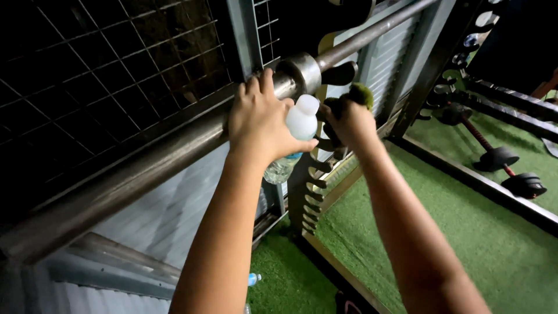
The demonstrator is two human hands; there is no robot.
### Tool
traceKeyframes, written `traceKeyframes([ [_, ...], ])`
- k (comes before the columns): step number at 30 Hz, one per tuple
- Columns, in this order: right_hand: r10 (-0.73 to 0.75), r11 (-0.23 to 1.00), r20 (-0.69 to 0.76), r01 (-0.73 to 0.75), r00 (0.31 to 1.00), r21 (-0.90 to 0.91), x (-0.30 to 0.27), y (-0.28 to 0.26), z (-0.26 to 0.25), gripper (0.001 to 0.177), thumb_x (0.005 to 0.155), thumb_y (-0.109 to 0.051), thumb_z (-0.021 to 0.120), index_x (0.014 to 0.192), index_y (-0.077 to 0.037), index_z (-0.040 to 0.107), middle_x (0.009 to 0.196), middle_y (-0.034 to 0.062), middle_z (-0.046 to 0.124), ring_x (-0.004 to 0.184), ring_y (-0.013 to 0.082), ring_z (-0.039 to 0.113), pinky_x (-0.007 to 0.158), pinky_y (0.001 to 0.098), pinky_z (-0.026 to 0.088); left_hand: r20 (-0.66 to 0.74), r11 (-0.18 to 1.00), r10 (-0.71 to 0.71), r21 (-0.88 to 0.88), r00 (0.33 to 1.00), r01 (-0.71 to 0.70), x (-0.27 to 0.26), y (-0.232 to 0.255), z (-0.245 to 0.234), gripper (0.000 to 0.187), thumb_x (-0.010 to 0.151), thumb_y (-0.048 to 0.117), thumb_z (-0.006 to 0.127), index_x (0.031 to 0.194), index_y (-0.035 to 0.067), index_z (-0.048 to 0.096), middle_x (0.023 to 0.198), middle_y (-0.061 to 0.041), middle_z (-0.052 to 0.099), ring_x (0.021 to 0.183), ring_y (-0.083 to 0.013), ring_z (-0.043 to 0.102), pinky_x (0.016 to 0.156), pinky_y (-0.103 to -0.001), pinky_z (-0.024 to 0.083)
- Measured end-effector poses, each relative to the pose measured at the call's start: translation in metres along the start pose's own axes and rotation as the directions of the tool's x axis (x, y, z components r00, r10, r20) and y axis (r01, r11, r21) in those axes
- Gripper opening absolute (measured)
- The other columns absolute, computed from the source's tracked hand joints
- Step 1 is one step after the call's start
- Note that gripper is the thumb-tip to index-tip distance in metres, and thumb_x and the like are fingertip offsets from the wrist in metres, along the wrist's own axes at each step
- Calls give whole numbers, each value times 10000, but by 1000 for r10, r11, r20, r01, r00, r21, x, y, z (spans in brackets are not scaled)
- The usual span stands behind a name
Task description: Cleaning and wiping down gym weight racks and machines using a cloth and water.
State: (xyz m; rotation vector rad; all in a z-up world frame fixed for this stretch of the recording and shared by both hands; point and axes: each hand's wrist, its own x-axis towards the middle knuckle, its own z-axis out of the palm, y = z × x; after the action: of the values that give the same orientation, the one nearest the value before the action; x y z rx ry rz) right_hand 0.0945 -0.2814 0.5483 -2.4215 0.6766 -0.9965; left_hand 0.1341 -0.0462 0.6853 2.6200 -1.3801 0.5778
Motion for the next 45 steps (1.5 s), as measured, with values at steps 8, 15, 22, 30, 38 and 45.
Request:
traceKeyframes([
  [8, 39, 992, -34, -43, 999, -122, 3, 4, 9, 482, 1084, -454, 488, 957, -75, 758, 821, 244, 706, 785, 476, 676, 724, 561, 532, -54, 1000, -9, -6, 999, 9, 0, 1, 3, 793, 456, 766, 870, 1021, 213, 801, 1495, -195, 372, 1298, -408, 424, 1107, -477, 341],
  [15, -81, 990, -190, 102, 978, 101, 2, 72, 56, 473, 1104, -401, 397, 1064, -90, 752, 868, 232, 719, 792, 463, 673, 709, 556, 514, -154, 997, -32, -77, 988, 21, -3, 3, 6, 733, 432, 718, 901, 977, 235, 821, 1486, -200, 402, 1287, -426, 432, 1105, -486, 339],
  [22, -65, 568, 688, -540, 723, 621, -38, 184, 49, 453, 1076, -369, 431, 1368, -55, 575, 1257, 61, 636, 1094, 178, 575, 957, 350, 463, -182, 995, -26, -99, 983, 8, -4, 7, 9, 726, 458, 717, 905, 971, 209, 831, 1471, -214, 432, 1334, -417, 417, 1154, -537, 275],
  [30, -369, 812, 739, -191, 564, 552, -28, 129, -61, 837, 839, -80, 688, 1593, -218, 350, 1428, 48, 582, 1240, 146, 519, 1077, 316, 414, -162, 993, -100, -83, 982, 88, -2, 16, 8, 780, 465, 729, 908, 975, 144, 838, 1494, -233, 396, 1375, -447, 358, 1176, -550, 210],
  [38, -187, 665, 522, -284, 832, 691, -5, 145, -61, 567, 963, -179, 617, 1522, -110, 555, 1339, 70, 630, 1228, 194, 552, 1084, 366, 439, -53, 984, -149, -102, 987, 143, 3, 20, 4, 857, 422, 715, 930, 1023, 113, 821, 1558, -225, 337, 1452, -416, 293, 1225, -530, 152],
  [45, -346, 352, 185, -56, 920, 934, 31, 85, -115, 740, 762, -95, 434, 1500, -84, 492, 1478, 96, 532, 1396, 251, 503, 1174, 355, 409, -33, 984, -97, -155, 995, 90, 16, 18, -1, 903, 465, 726, 951, 1025, 36, 787, 1591, -186, 305, 1474, -397, 274, 1235, -508, 175],
])
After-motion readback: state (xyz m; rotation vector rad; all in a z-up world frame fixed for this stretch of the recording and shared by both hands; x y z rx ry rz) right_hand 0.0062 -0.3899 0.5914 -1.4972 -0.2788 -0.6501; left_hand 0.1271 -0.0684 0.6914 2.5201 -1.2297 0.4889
